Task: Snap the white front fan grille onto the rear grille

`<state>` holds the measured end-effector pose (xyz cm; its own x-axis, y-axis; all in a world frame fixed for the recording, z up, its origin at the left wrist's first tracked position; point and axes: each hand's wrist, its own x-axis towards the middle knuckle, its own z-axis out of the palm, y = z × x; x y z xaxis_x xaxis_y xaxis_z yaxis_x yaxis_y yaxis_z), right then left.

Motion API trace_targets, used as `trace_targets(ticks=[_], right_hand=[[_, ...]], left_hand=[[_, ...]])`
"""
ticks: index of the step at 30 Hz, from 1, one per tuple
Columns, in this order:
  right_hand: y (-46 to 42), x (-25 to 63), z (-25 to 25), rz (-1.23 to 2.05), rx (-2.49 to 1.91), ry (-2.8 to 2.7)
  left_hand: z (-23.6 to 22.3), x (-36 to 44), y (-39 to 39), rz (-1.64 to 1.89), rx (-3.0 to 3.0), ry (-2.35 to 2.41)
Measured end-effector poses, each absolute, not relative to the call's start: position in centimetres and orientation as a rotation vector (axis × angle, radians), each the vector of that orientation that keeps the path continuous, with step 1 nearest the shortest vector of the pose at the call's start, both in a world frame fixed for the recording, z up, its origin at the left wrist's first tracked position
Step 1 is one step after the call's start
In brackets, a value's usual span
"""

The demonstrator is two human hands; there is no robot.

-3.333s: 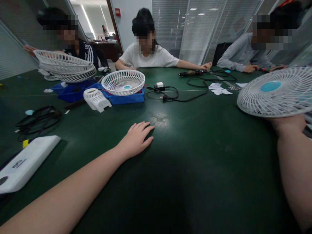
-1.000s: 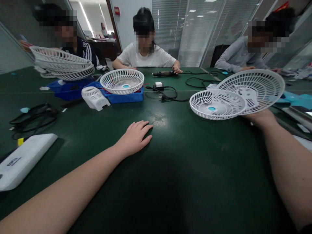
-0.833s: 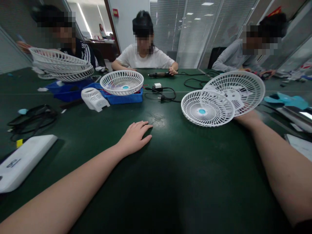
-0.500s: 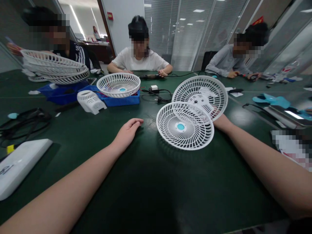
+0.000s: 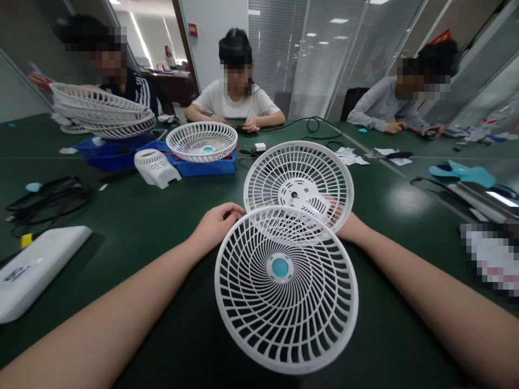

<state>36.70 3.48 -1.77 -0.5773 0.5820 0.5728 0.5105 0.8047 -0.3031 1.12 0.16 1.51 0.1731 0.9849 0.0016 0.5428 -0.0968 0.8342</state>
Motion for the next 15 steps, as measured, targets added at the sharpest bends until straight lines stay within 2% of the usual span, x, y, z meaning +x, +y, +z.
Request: trace_targets(ticks=[6,15], right_hand=[[2.50,35.80,-1.35,-0.005,-0.723,-2.265],[2.42,36.24,-1.90,0.020,-0.740,-2.254]], left_hand=[[1.16,0.95,0.42,0.800,1.863,1.508],[0.87,0.96,0.21,0.650,2.209,1.467]])
